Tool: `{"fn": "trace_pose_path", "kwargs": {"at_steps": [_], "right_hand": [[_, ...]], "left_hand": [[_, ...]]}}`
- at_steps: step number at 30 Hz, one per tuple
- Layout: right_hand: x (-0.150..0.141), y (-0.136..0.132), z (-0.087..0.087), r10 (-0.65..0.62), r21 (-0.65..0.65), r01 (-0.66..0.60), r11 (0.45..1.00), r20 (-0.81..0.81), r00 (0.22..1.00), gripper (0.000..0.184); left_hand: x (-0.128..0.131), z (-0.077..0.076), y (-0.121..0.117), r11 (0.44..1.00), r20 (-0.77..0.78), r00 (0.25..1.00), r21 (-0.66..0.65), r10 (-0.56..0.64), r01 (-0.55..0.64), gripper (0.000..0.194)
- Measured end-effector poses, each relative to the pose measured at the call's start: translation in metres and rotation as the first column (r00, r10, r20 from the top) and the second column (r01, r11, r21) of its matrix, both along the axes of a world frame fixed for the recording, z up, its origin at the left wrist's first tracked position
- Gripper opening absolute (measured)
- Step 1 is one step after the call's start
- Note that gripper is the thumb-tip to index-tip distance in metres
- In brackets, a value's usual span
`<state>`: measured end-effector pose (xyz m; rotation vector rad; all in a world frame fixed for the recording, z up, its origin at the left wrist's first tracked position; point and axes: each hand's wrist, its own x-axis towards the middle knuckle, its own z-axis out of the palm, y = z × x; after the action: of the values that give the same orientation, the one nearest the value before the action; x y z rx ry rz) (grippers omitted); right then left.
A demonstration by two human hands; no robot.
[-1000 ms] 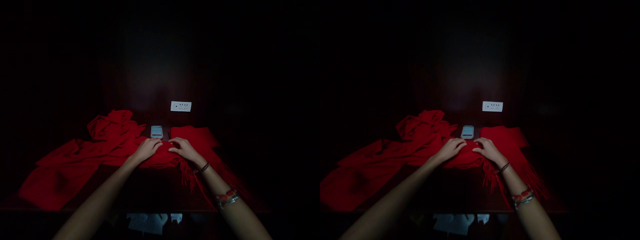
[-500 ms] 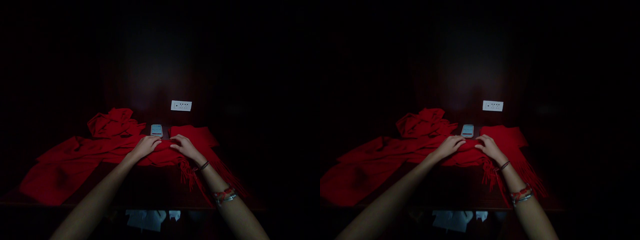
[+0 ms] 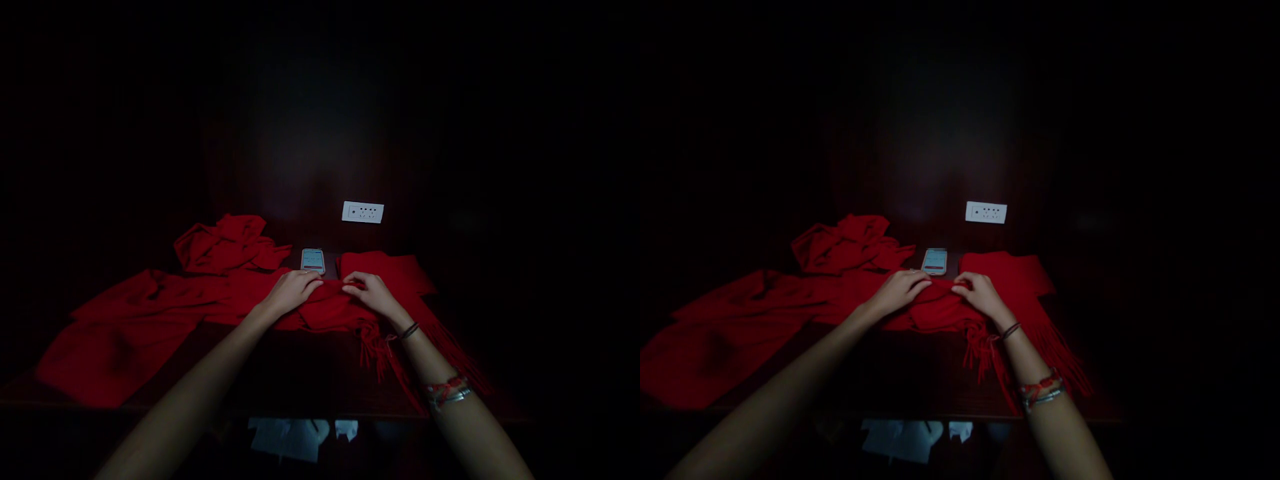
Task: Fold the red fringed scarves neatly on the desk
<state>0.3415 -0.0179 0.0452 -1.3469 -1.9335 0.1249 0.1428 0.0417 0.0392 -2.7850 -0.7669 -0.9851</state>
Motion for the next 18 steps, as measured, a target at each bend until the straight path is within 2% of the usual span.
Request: {"fn": "trace_pose_path", "kwargs": {"at_steps": [3, 5, 7, 11, 13, 14, 16, 18], "right_hand": [[-0.011, -0.002, -0.004, 0.152, 0.056, -0.155, 0.986, 0.054, 0.987, 0.031], [-0.017, -0.002, -0.005, 0.154, 0.069, -0.161, 0.985, 0.095, 0.983, 0.022], [-0.018, -0.003, -0.004, 0.105, 0.079, -0.113, 0.990, 0.107, 0.989, 0.017], [-0.008, -0.002, 0.000, -0.091, 0.090, 0.086, 0.992, 0.062, 0.994, 0.022], [-0.004, -0.001, 0.001, -0.140, 0.120, 0.133, 0.984, 0.055, 0.989, 0.023], [-0.003, -0.001, 0.001, -0.120, 0.144, 0.112, 0.983, 0.051, 0.991, 0.022], [-0.006, -0.002, 0.000, -0.002, 0.175, -0.006, 0.985, 0.047, 0.999, 0.025], [-0.011, -0.003, -0.002, 0.116, 0.146, -0.125, 0.981, 0.067, 0.991, 0.028]], "left_hand": [[0.006, -0.003, -0.006, 0.999, -0.038, 0.999, 0.022, -0.030, 0.030, 0.025], [0.008, -0.003, -0.008, 0.999, -0.041, 0.998, 0.027, -0.042, 0.044, 0.025], [0.008, -0.002, -0.008, 0.999, -0.040, 0.998, 0.020, -0.040, 0.041, 0.025], [0.003, 0.002, -0.004, 1.000, 0.002, 1.000, 0.007, 0.016, -0.016, 0.027], [0.002, 0.002, -0.003, 1.000, 0.021, 0.999, 0.004, 0.025, -0.025, 0.027], [0.003, 0.002, -0.004, 1.000, 0.016, 1.000, 0.003, 0.022, -0.022, 0.027], [0.006, 0.000, -0.006, 1.000, -0.016, 1.000, 0.004, 0.005, -0.005, 0.027], [0.009, -0.002, -0.009, 1.000, -0.047, 0.999, 0.011, -0.012, 0.013, 0.027]]}}
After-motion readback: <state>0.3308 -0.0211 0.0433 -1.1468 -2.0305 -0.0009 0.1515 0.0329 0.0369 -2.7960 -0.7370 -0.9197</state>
